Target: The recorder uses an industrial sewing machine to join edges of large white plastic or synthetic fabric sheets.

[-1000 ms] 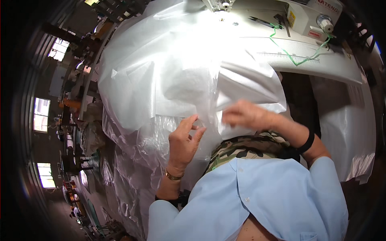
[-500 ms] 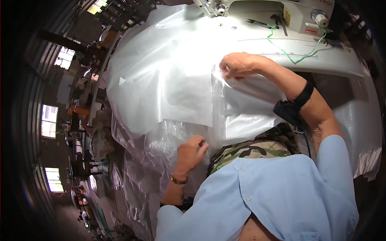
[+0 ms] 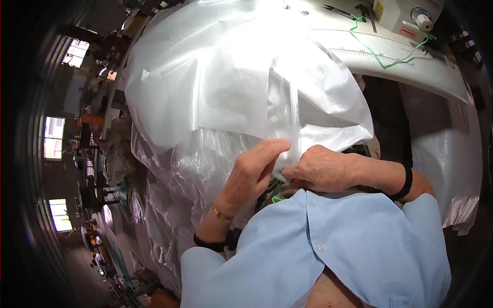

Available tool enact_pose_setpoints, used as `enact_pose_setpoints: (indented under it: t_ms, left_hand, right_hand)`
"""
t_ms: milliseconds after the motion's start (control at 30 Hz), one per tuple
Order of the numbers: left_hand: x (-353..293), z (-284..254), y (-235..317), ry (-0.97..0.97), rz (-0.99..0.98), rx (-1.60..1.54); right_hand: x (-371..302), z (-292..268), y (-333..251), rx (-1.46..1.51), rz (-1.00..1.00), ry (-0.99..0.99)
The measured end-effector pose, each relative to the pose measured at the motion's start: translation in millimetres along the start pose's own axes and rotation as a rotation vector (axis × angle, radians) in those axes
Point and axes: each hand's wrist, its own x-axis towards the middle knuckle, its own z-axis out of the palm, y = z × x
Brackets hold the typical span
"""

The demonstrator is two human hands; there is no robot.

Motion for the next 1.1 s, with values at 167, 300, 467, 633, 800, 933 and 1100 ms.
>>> enact_pose_setpoints:
  t_ms: [167, 300, 467, 633, 800, 933, 1100]
  left_hand:
    - [8.7, 15.5, -22.7, -0.228, -0.2, 0.011]
    - [-21.0, 5.6, -29.4, -0.17, -0.301, 0.068]
    - [-43.7, 1.6, -31.2, -0.206, -0.259, 0.42]
    - [-65.4, -28.7, -40.9, -0.16, -0.462, 0.859]
    - [-87.7, -81.1, -72.0, 0.019, -0.345, 0.908]
    - [-85.8, -87.8, -91.9, -0.011, -0.271, 0.914]
    - [-57.5, -82.8, -46.2, -0.214, -0.394, 0.96]
  right_hand:
    - [1.6, 1.1, -8.4, 0.05, -0.117, 0.095]
    - [6.1, 3.8, -4.0, 0.095, -0.16, 0.225]
    - [12.6, 7.9, -4.6, 0.224, -0.394, 0.332]
    - [8.1, 8.9, 2.6, 0.282, -0.339, 0.253]
    - [9.1, 18.8, 7.6, 0.426, -0.339, 0.191]
    - [9.2, 22.6, 8.5, 0.403, -0.283, 0.122]
    - [8.6, 22.2, 8.0, 0.373, -0.274, 0.096]
